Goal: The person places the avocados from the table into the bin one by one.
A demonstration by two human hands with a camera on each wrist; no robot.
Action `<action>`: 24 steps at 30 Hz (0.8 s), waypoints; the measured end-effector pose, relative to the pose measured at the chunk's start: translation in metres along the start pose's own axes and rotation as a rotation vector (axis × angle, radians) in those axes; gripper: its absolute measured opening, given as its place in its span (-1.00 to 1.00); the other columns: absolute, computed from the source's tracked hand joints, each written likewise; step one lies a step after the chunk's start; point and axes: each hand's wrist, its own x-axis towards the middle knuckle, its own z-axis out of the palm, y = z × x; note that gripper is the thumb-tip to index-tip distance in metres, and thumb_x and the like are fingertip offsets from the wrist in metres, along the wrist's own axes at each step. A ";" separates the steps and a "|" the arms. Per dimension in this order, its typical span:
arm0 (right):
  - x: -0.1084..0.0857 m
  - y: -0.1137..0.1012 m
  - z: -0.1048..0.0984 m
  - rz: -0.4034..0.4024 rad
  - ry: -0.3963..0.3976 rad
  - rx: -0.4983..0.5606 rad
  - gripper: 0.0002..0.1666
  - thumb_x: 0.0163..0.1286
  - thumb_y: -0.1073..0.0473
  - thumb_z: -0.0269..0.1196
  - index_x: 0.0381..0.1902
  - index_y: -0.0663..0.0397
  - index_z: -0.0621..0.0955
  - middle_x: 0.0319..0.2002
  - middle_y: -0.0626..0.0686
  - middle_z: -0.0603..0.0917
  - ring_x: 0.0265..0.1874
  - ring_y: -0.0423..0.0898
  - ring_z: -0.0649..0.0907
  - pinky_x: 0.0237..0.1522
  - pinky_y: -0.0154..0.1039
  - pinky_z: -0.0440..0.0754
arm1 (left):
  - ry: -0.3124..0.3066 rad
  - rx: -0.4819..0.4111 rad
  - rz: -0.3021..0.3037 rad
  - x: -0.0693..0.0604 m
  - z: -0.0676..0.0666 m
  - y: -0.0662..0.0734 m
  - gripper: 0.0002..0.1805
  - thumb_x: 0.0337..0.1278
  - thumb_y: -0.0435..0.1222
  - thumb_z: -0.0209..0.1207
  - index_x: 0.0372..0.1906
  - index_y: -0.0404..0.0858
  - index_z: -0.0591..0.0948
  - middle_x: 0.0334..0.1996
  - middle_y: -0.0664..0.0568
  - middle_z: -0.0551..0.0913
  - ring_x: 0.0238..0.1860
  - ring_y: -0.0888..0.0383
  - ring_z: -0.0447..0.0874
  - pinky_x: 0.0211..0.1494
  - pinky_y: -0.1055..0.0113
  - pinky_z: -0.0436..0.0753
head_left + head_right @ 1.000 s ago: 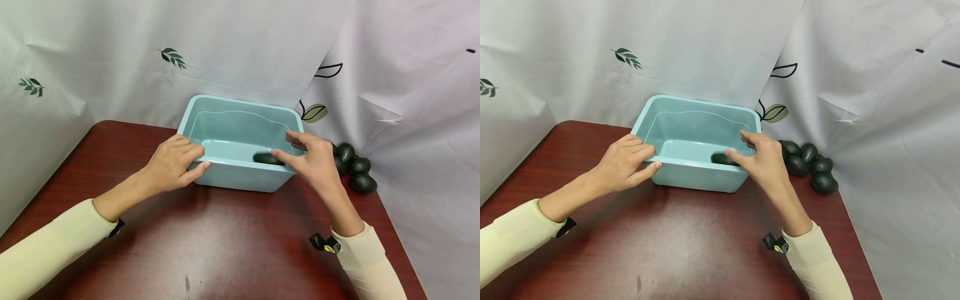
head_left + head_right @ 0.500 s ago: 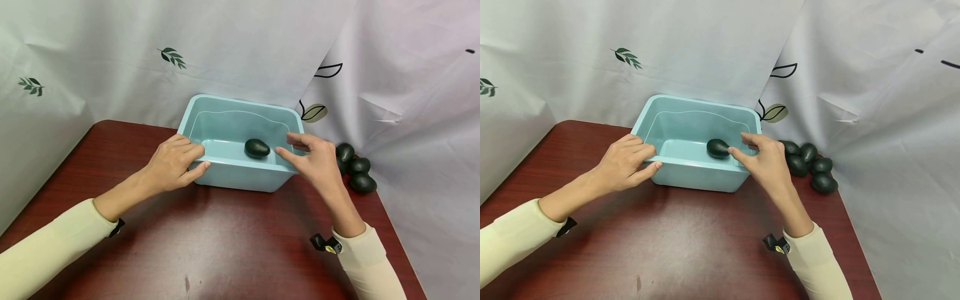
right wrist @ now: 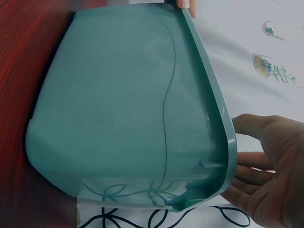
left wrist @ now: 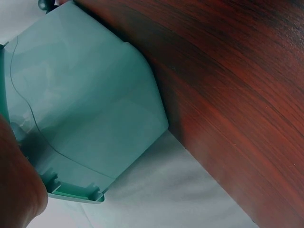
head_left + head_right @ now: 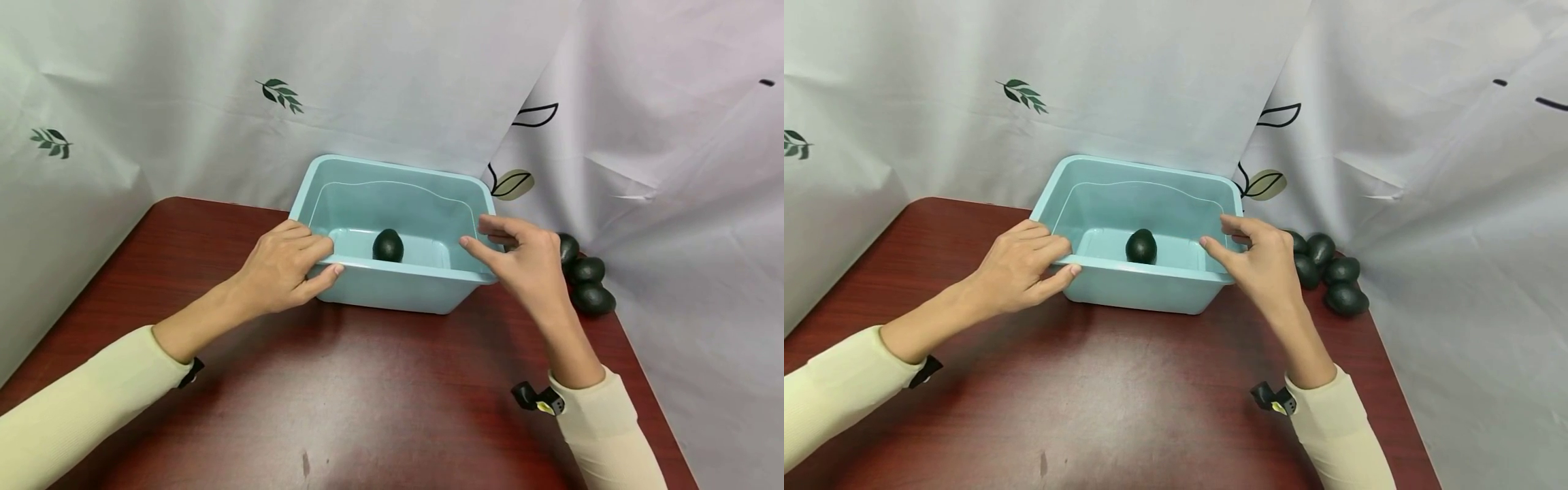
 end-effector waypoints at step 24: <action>-0.003 0.013 -0.022 0.037 0.121 0.069 -0.54 0.32 0.09 0.69 0.13 0.09 0.88 -0.05 0.19 0.94 -0.24 -0.63 0.77 0.01 -0.57 0.75 | 0.007 0.003 0.007 0.002 0.000 0.000 -0.48 0.73 0.04 -0.08 -0.45 -0.17 0.34 -0.60 0.12 0.21 -0.55 0.15 0.20 -0.13 0.12 0.57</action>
